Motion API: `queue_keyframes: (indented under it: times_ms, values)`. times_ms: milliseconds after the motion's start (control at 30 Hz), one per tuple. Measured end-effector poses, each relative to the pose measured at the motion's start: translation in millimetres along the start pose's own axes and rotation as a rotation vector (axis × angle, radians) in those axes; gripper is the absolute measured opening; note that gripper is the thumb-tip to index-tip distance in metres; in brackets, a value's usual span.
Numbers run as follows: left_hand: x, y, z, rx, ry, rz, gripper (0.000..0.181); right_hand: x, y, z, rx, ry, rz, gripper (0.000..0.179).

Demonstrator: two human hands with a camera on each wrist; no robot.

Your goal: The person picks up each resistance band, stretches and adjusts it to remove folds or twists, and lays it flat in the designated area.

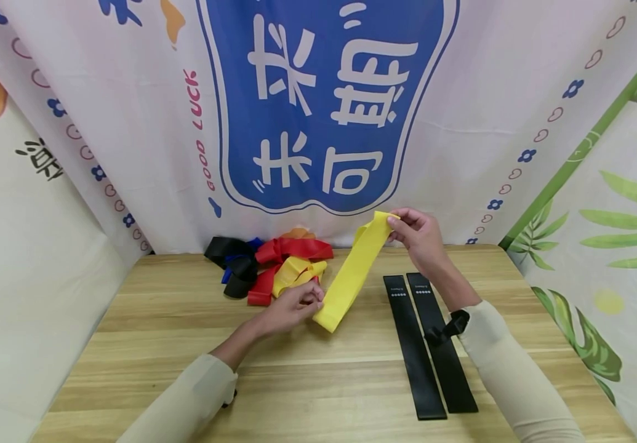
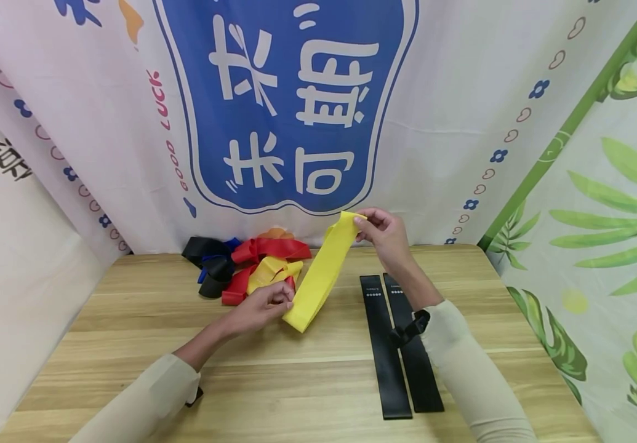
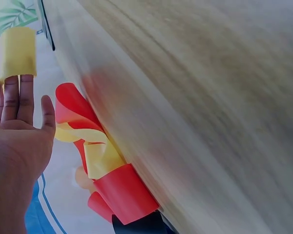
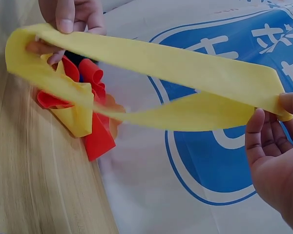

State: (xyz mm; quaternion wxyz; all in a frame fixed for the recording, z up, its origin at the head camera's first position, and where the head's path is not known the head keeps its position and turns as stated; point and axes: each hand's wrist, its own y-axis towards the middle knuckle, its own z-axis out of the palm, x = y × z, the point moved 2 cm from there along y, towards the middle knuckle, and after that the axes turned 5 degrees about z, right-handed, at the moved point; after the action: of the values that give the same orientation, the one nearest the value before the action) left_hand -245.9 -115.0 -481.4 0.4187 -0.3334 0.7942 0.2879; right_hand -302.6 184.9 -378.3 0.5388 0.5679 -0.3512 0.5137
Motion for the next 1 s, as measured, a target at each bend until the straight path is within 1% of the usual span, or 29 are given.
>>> queue_keyframes:
  times_ms: [133,233,300,433,567,667,767,900,1000]
  values:
    - [-1.2,-3.6,-0.4,-0.01,-0.002,0.021,0.007,0.9,0.3,-0.8,-0.011,-0.022,-0.004,0.011]
    - [-2.4,-6.2,-0.9,-0.019,-0.01,0.016,0.01,0.3,1.4,-2.2,-0.015,-0.032,-0.004,0.012]
    - [-3.1,-7.7,-1.2,-0.023,-0.014,0.001,0.012,-0.7,2.0,-3.7,-0.019,-0.033,0.001,0.013]
    - [-4.2,-10.8,-1.6,-0.02,-0.01,-0.062,0.016,-2.9,3.0,-8.0,-0.027,-0.014,0.014,0.011]
    - [-4.0,-14.8,-2.6,-0.035,0.022,-0.1,0.015,-5.4,4.0,-13.8,-0.048,0.008,0.033,0.009]
    - [-2.1,-18.5,-4.6,-0.073,0.042,-0.103,0.011,-7.0,4.0,-18.1,-0.067,-0.026,0.05,0.013]
    - [-0.6,-22.0,-7.0,-0.123,0.043,-0.103,0.009,-8.9,3.7,-22.3,-0.075,-0.088,0.065,0.019]
    - [-0.1,-25.2,-11.2,-0.2,0.026,-0.088,0.012,-12.0,2.8,-29.1,-0.09,-0.148,0.071,0.021]
    - [0.7,-26.9,-15.0,-0.264,0.039,-0.086,0.016,-13.1,2.1,-33.0,-0.108,-0.162,0.068,0.019]
